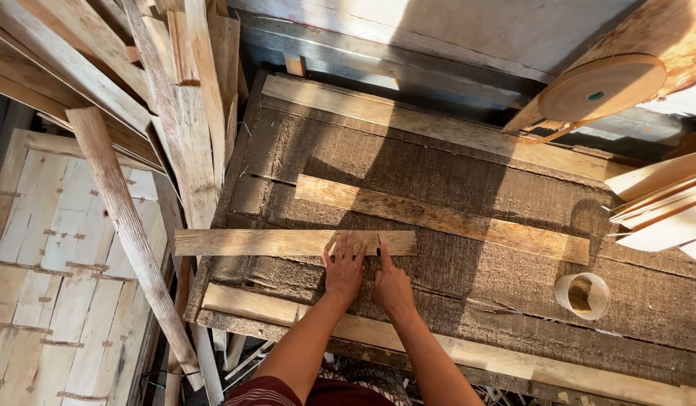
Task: Organizing and sorting thin wooden strips on a low workbench in a workshop environment.
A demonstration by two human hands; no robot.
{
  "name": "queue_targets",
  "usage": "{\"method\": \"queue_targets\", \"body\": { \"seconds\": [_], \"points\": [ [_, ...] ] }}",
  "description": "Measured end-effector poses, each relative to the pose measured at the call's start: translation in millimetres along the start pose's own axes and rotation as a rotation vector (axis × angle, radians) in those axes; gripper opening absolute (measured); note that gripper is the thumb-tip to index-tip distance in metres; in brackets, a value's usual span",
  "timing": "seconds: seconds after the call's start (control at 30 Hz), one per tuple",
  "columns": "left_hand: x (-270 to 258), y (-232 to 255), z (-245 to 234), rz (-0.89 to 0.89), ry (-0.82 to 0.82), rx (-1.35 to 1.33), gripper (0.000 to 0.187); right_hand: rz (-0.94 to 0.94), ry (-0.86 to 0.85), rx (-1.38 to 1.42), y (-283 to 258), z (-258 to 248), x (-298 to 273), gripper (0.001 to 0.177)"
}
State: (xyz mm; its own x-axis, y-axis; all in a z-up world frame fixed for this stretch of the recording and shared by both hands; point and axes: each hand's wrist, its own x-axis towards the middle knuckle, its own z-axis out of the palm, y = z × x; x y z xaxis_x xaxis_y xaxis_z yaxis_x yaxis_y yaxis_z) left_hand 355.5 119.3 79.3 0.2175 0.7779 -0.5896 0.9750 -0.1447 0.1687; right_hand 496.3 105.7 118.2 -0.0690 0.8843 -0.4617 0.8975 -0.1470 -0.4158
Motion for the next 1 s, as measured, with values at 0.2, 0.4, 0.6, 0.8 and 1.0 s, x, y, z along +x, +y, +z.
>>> {"method": "queue_targets", "body": {
  "seconds": [0.2,0.4,0.6,0.8,1.0],
  "points": [
    [6,-1,11,-0.002,0.028,-0.022,0.076,0.001,0.008,0.009,1,2,-3,0.081],
    [1,2,3,-0.012,0.000,-0.020,0.081,-0.009,0.023,0.002,8,14,-9,0.085],
    [9,1,13,-0.014,0.104,-0.029,0.086,-0.033,0.069,0.023,12,21,-11,0.083],
    [27,4,36,-0.033,0.426,-0.123,0.058,0.010,0.050,0.087,6,8,-12,0.076],
    [27,10,26,-0.077,0.464,-0.154,0.066,0.017,0.134,0.228,-3,-10,-18,0.067]
  ]
}}
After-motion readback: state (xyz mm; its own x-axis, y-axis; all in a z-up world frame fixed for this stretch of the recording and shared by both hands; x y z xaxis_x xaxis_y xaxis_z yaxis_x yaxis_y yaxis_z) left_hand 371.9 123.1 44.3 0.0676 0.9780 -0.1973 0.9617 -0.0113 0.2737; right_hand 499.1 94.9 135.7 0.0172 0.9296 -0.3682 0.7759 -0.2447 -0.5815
